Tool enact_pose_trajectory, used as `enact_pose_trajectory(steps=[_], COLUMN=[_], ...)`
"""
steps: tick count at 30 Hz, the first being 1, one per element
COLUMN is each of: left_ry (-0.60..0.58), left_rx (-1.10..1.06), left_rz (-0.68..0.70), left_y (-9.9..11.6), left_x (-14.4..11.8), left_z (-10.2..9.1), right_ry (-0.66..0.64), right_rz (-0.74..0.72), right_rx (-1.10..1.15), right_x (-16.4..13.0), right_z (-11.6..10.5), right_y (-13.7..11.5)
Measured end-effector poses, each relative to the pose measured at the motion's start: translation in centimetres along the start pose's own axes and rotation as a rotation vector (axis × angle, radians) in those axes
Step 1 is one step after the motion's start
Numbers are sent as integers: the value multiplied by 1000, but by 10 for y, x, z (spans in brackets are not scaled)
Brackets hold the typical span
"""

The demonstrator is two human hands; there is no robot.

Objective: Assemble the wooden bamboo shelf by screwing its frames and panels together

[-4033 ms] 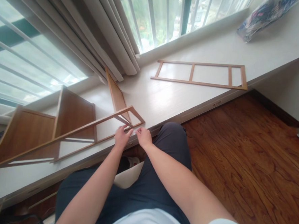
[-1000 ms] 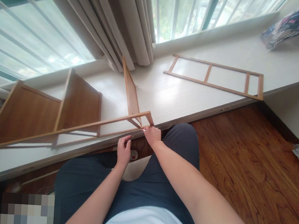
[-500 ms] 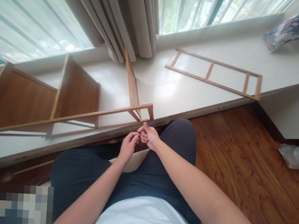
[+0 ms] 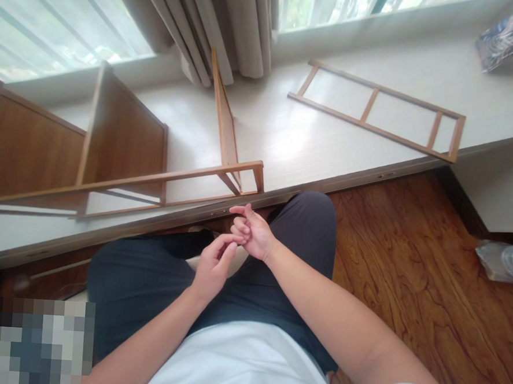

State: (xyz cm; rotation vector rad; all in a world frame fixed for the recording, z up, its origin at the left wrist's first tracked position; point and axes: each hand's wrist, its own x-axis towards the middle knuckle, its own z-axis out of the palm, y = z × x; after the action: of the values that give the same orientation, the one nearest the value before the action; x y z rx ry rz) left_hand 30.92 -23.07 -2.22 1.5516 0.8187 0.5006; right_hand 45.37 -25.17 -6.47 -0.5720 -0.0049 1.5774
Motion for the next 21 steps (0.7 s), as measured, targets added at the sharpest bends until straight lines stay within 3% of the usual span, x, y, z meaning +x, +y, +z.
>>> enact_pose_trajectory(steps=[9,16,21], left_ry=[215,108,104], left_rx=[83,138,140], left_rz=[-122,-249,-273], left_y=[-11,-18,-21], left_x=[7,12,12], left_z=[-6,-7,-5], right_ry=[64,25,33], right_rz=[-203,-284,-269], right_rx=[-412,-620,-700], right_x=[-2,-1,-2], right_z=[3,-2,-1], right_y=[13,15,17])
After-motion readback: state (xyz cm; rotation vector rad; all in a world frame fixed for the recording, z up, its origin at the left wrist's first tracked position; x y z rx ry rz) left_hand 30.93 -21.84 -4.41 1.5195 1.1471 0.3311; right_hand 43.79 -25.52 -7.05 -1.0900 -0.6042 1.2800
